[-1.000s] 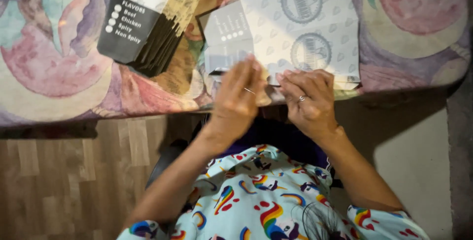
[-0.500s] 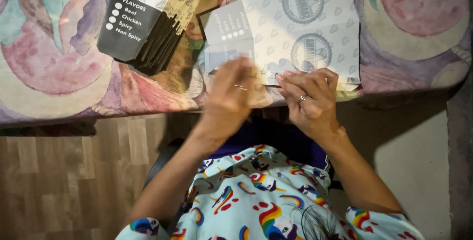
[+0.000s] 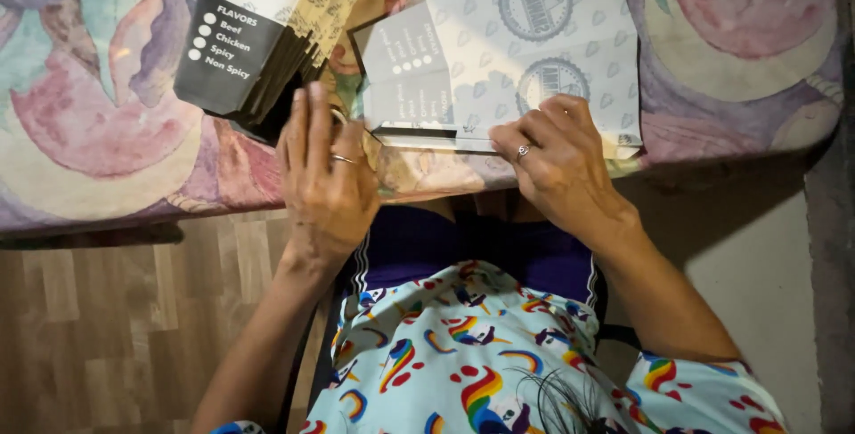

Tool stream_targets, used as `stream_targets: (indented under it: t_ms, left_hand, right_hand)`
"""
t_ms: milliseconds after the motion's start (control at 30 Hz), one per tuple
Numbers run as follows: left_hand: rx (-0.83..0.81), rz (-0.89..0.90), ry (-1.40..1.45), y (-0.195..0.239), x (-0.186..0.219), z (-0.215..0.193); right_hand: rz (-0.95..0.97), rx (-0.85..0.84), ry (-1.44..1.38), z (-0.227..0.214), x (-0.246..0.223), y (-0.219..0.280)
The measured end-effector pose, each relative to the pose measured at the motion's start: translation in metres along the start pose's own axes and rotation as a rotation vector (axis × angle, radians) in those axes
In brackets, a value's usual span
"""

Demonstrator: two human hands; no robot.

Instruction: Folding paper sheets into food wraps and securing them with tape at a steady pace.

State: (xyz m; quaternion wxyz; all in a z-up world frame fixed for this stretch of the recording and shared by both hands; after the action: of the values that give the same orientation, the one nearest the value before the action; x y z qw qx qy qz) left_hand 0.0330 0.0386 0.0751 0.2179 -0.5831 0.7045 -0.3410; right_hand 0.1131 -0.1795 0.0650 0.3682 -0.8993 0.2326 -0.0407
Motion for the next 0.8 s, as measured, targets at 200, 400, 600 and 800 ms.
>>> stream_targets:
  t_ms: [200, 400, 600, 800]
  left_hand:
    - [-0.178, 0.293, 0.3, -0.005, -0.004, 0.036]
    - [-0.333, 0.546, 0.256, -0.031, -0.001, 0.033]
    - [-0.462, 0.722, 0.127, -0.04, 0.008, 0.03]
    - [-0.195, 0.668, 0.111, -0.058, 0.008, 0.024]
  right_hand:
    - [0.031, -0.08, -0.018, -0.006, -0.002, -0.008]
    - [0.066, -0.1, -0.039, -0.004, 0.002, -0.006]
    - [0.047, -0.102, -0.038, -0.006, 0.002, -0.012]
    - [-0.002, -0.09, -0.053, -0.005, 0.003, -0.012]
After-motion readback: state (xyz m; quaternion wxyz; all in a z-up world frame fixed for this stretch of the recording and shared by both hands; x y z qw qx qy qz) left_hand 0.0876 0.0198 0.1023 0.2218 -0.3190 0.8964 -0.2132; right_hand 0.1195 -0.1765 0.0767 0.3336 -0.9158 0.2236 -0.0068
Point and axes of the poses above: each hand's wrist, its own y-axis away from the middle knuckle, its own z-axis out of the palm, x = y × z, the point moved 6 cm from there along -y, towards the middle knuckle, and after that the axes turned 1 degree about y, right-handed, at the moved point
